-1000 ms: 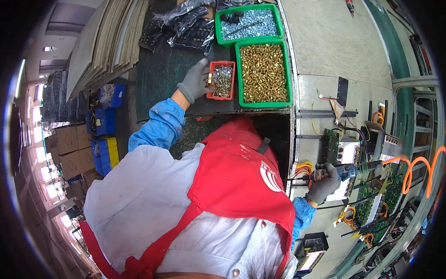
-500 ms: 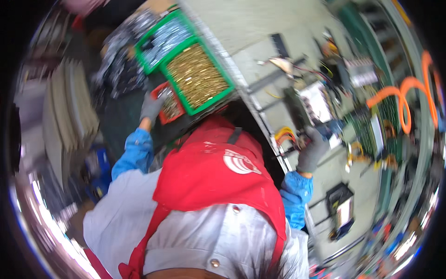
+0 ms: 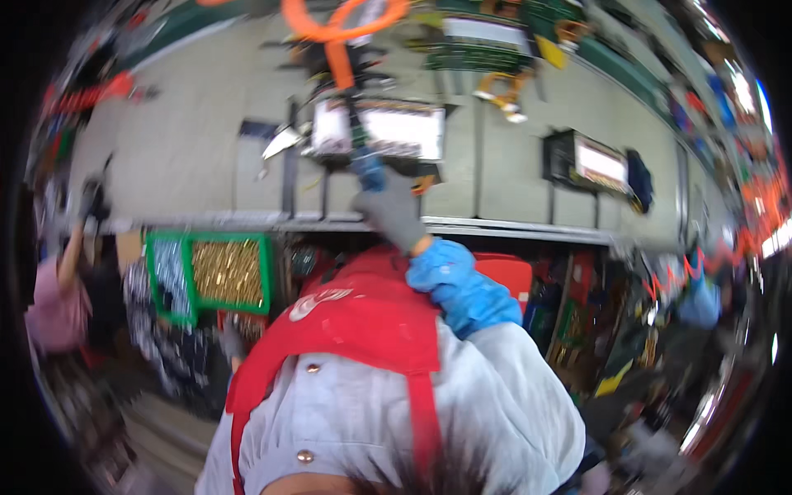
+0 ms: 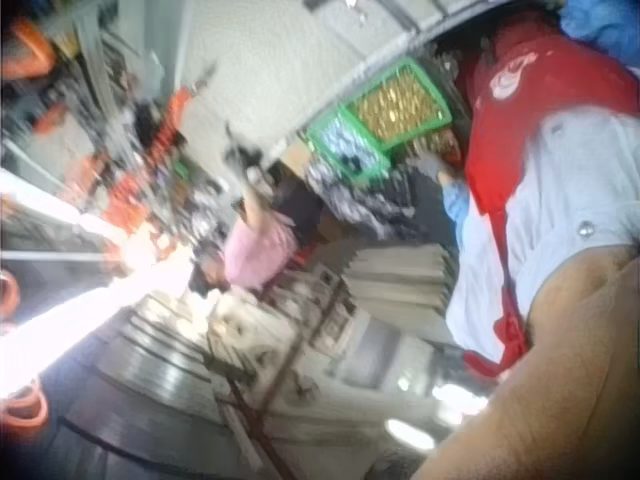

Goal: Assembling electronic power supply units using an electric screwdriver on a production line.

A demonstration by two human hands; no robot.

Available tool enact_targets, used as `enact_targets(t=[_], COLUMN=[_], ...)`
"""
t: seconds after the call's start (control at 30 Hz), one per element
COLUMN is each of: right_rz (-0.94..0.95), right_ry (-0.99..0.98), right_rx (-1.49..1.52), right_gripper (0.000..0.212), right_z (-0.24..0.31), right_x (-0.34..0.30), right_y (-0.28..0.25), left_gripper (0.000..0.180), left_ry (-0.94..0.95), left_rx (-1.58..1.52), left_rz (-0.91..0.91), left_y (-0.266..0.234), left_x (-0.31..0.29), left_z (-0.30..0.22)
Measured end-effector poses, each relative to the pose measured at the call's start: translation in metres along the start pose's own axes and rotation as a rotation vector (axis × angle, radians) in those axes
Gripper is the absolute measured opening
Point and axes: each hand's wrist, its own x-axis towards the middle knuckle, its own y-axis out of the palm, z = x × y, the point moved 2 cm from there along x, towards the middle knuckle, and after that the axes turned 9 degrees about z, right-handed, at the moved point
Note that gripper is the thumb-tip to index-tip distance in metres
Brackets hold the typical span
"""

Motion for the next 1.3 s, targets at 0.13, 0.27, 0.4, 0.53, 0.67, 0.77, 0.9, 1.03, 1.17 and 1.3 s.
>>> enact_targets(t=[0.13,0.27,0.4,0.53,0.67,0.77,0.9,1.03,1.17,1.3], right_rz=[0.139,-0.077,0.144,0.215,0.209,0.164,0.159,0.089,0.055,-0.033], right_ry=[-0.411,0.162,0.163,0.215,0.207,0.220,0.228,0.185,0.199,0.179], right_rx=[-0.631,0.319,0.244,0.328,0.312,0.327,0.270,0.266,0.397,0.406], right_gripper=[0.004,0.020,0.021,0.019,0.017,0.018,0.019,0.019,0.044,0.044], right_z=[0.024,0.024,0.022,0.027,0.034,0.051,0.059,0.064,0.066,0.049], right_x=[-0.011,-0.008,0.004,0.009,0.010,0.013,0.015,0.014,-0.008,-0.028], right_y=[-0.032,-0.029,-0.017,-0.004,0.005,0.017,0.013,0.011,-0.009,-0.034], left_gripper=[0.051,0.098,0.075,0.071,0.054,0.042,0.039,0.039,0.041,0.044], left_ry=[0.059,-0.025,-0.038,-0.141,-0.086,0.202,0.196,0.272,0.232,0.382], left_rx=[-0.658,-0.151,0.033,-0.059,-0.270,-0.395,-0.007,0.000,-0.225,-0.087], left_rz=[0.035,-0.154,-0.154,-0.151,-0.218,-0.024,0.166,0.320,0.466,0.514], left_y=[0.029,0.038,0.021,0.014,-0.001,-0.018,-0.033,-0.039,-0.068,-0.089], left_x=[-0.045,-0.019,-0.034,-0.039,-0.019,0.002,0.034,0.022,-0.035,-0.083], left_z=[-0.074,-0.043,-0.010,0.025,0.061,0.068,0.058,0.064,0.044,-0.042])
